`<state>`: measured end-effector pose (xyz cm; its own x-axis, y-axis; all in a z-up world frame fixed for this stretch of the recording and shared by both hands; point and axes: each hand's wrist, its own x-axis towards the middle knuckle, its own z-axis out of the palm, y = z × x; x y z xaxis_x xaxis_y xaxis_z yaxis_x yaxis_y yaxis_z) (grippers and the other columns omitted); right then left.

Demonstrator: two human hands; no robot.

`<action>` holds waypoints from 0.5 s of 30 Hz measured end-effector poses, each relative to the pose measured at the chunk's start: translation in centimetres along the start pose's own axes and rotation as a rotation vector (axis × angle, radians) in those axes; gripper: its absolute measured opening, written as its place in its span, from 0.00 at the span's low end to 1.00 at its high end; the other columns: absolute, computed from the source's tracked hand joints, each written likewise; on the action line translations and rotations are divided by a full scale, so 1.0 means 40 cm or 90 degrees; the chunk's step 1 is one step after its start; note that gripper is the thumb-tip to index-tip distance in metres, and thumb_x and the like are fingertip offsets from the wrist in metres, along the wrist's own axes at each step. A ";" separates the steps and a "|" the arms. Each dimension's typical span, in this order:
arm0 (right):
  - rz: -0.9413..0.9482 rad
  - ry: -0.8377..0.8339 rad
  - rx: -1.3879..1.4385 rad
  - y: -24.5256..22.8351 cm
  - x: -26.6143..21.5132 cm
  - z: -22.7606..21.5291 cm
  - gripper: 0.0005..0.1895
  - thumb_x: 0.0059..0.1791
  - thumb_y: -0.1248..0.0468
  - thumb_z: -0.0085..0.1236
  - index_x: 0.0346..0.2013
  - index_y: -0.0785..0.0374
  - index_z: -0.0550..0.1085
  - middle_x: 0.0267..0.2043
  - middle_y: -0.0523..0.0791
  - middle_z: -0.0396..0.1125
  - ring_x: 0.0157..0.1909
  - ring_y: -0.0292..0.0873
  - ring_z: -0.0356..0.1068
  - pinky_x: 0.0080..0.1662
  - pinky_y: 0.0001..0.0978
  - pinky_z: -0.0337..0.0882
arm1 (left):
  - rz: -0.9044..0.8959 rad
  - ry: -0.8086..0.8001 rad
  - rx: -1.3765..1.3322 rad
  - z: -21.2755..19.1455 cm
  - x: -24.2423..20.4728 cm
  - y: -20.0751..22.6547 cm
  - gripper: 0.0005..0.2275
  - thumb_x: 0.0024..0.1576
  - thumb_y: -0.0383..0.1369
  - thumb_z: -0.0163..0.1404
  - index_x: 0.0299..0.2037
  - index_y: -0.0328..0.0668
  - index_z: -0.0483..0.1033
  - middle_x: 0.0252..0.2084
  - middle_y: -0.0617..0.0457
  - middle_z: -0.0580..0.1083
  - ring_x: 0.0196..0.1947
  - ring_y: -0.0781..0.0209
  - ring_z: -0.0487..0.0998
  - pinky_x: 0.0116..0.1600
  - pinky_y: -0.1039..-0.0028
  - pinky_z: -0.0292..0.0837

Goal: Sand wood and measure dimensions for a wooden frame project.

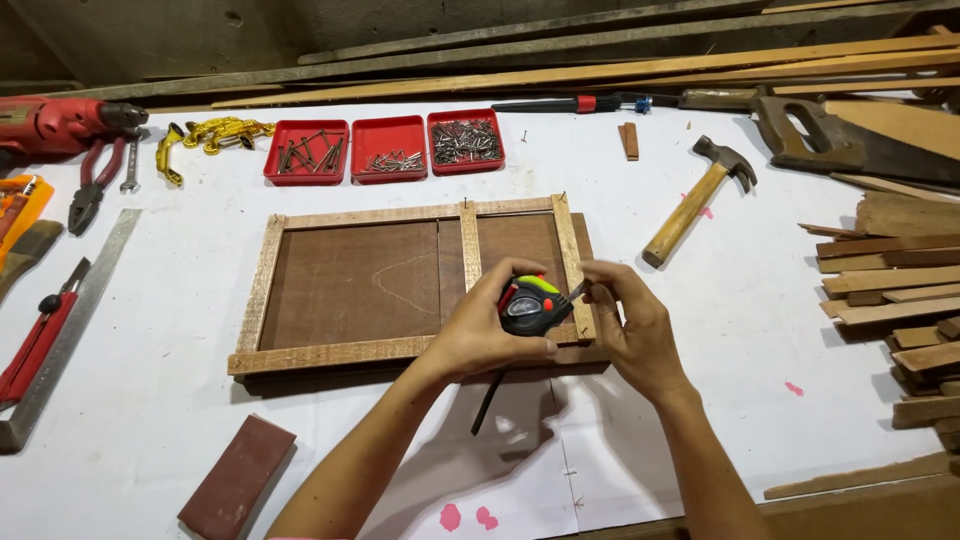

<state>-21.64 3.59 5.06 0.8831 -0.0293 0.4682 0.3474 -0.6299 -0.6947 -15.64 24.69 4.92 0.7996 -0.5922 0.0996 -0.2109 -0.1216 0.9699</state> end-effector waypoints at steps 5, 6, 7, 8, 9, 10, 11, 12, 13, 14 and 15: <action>-0.046 -0.074 -0.023 0.071 -0.019 -0.027 0.12 0.47 0.75 0.56 0.45 0.62 0.76 0.42 0.44 0.74 0.43 0.37 0.77 0.47 0.27 0.80 | 0.012 -0.031 0.132 -0.001 0.014 0.041 0.36 0.39 0.33 0.70 0.60 0.52 0.68 0.53 0.47 0.69 0.56 0.52 0.75 0.63 0.65 0.73; -0.018 -0.085 -0.008 0.075 -0.024 -0.032 0.13 0.45 0.76 0.57 0.42 0.63 0.77 0.41 0.43 0.75 0.42 0.37 0.77 0.45 0.27 0.79 | 0.011 -0.041 0.162 0.001 0.015 0.047 0.35 0.40 0.32 0.70 0.60 0.54 0.68 0.52 0.47 0.67 0.56 0.51 0.75 0.63 0.65 0.73; -0.015 -0.085 -0.010 0.083 -0.028 -0.035 0.13 0.45 0.76 0.57 0.42 0.63 0.77 0.41 0.43 0.75 0.42 0.37 0.77 0.45 0.27 0.79 | 0.010 -0.043 0.160 0.005 0.018 0.048 0.35 0.40 0.32 0.70 0.60 0.54 0.68 0.52 0.47 0.67 0.56 0.51 0.75 0.63 0.65 0.73; 0.015 -0.098 0.025 0.092 -0.030 -0.039 0.11 0.45 0.76 0.57 0.40 0.63 0.78 0.42 0.43 0.76 0.41 0.36 0.77 0.46 0.27 0.81 | 0.011 -0.053 0.181 0.009 0.022 0.051 0.34 0.41 0.31 0.69 0.60 0.55 0.69 0.51 0.47 0.67 0.55 0.50 0.75 0.62 0.64 0.73; 0.044 -0.110 0.060 0.100 -0.031 -0.042 0.10 0.44 0.76 0.57 0.37 0.63 0.78 0.42 0.43 0.76 0.41 0.36 0.78 0.46 0.27 0.82 | 0.012 -0.062 0.203 0.012 0.028 0.054 0.32 0.42 0.30 0.68 0.59 0.56 0.69 0.51 0.47 0.68 0.55 0.50 0.76 0.61 0.64 0.74; 0.047 -0.110 0.059 0.104 -0.030 -0.047 0.10 0.44 0.76 0.57 0.37 0.63 0.78 0.42 0.43 0.76 0.41 0.36 0.78 0.46 0.27 0.82 | 0.010 -0.065 0.201 0.013 0.030 0.060 0.32 0.42 0.30 0.68 0.59 0.56 0.69 0.51 0.47 0.68 0.55 0.50 0.76 0.61 0.64 0.74; 0.036 -0.117 0.054 0.107 -0.030 -0.051 0.09 0.43 0.76 0.59 0.36 0.63 0.79 0.42 0.43 0.76 0.42 0.37 0.78 0.46 0.28 0.82 | 0.003 -0.077 0.219 0.014 0.032 0.066 0.31 0.43 0.30 0.66 0.59 0.57 0.69 0.51 0.47 0.68 0.55 0.50 0.76 0.60 0.63 0.75; 0.024 -0.124 0.049 0.111 -0.029 -0.054 0.09 0.43 0.75 0.61 0.35 0.63 0.79 0.42 0.43 0.77 0.43 0.37 0.78 0.46 0.29 0.82 | -0.004 -0.089 0.237 0.015 0.033 0.071 0.30 0.44 0.30 0.65 0.59 0.58 0.69 0.51 0.47 0.69 0.55 0.50 0.76 0.59 0.63 0.75; 0.026 -0.125 0.049 0.114 -0.026 -0.057 0.09 0.43 0.75 0.61 0.35 0.63 0.79 0.42 0.43 0.77 0.43 0.37 0.78 0.46 0.29 0.82 | -0.005 -0.090 0.236 0.015 0.036 0.079 0.30 0.44 0.30 0.65 0.59 0.58 0.69 0.51 0.47 0.69 0.55 0.50 0.76 0.59 0.63 0.75; 0.047 -0.146 0.019 0.116 -0.023 -0.059 0.08 0.42 0.73 0.64 0.35 0.62 0.79 0.42 0.43 0.77 0.43 0.37 0.79 0.46 0.29 0.80 | -0.009 -0.100 0.255 0.016 0.038 0.086 0.29 0.45 0.29 0.64 0.59 0.59 0.69 0.52 0.48 0.70 0.55 0.50 0.76 0.58 0.62 0.75; 0.068 -0.166 -0.010 0.119 -0.020 -0.062 0.09 0.41 0.72 0.67 0.34 0.61 0.79 0.42 0.42 0.77 0.42 0.37 0.79 0.46 0.29 0.78 | -0.013 -0.110 0.275 0.016 0.040 0.093 0.28 0.46 0.29 0.63 0.59 0.60 0.70 0.52 0.48 0.71 0.55 0.50 0.76 0.57 0.60 0.75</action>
